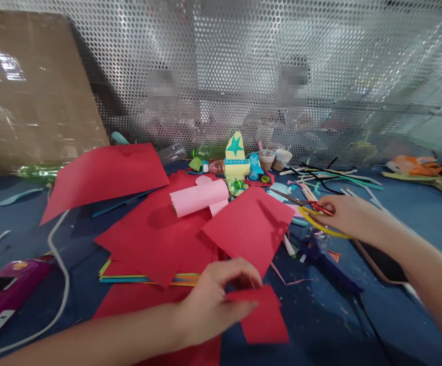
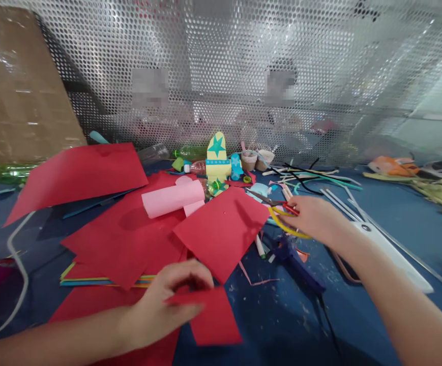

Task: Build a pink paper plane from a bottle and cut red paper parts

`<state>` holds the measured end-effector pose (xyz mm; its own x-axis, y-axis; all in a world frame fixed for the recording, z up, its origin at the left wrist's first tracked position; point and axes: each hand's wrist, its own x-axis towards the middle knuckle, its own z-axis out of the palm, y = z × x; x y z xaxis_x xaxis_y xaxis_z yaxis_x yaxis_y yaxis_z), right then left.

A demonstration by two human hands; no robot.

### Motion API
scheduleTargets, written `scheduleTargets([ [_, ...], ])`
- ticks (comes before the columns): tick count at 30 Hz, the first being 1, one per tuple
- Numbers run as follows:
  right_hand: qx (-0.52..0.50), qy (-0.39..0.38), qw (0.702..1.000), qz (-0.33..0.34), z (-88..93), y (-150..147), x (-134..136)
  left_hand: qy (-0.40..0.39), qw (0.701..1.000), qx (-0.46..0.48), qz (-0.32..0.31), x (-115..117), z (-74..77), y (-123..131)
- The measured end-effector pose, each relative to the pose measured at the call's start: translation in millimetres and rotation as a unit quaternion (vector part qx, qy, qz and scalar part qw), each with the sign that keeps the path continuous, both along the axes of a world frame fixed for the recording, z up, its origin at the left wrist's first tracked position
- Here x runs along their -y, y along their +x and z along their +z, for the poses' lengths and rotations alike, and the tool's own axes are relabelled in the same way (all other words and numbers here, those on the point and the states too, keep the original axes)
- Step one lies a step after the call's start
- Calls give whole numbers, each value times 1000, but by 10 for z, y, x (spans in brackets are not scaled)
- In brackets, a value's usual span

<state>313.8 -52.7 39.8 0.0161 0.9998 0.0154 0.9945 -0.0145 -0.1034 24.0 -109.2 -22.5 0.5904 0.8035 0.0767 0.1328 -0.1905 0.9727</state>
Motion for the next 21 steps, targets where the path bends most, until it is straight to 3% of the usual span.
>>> scheduleTargets([
  [2, 22, -20, 999, 14, 26, 64, -163, -11, 994, -27, -108, 61, 23, -8],
  [5, 38, -64, 997, 23, -97, 97, -425, -49, 984, -39, -165, 81, -36, 19],
  [7, 45, -89, 995, 20, -232, 84, -576, -103, 983, -27, -147, 46, -127, 53],
  [11, 58, -78, 995, 15, -421, 23, -690, -175, 983, 18, -47, -48, -267, 98],
  [15, 72, -44, 996, 16, -394, 100, -467, -247, 966, 73, -4, -81, -259, 112],
  [21, 154, -56, 986, -10, -395, 623, 255, -403, 895, 181, 63, -107, -275, 165],
])
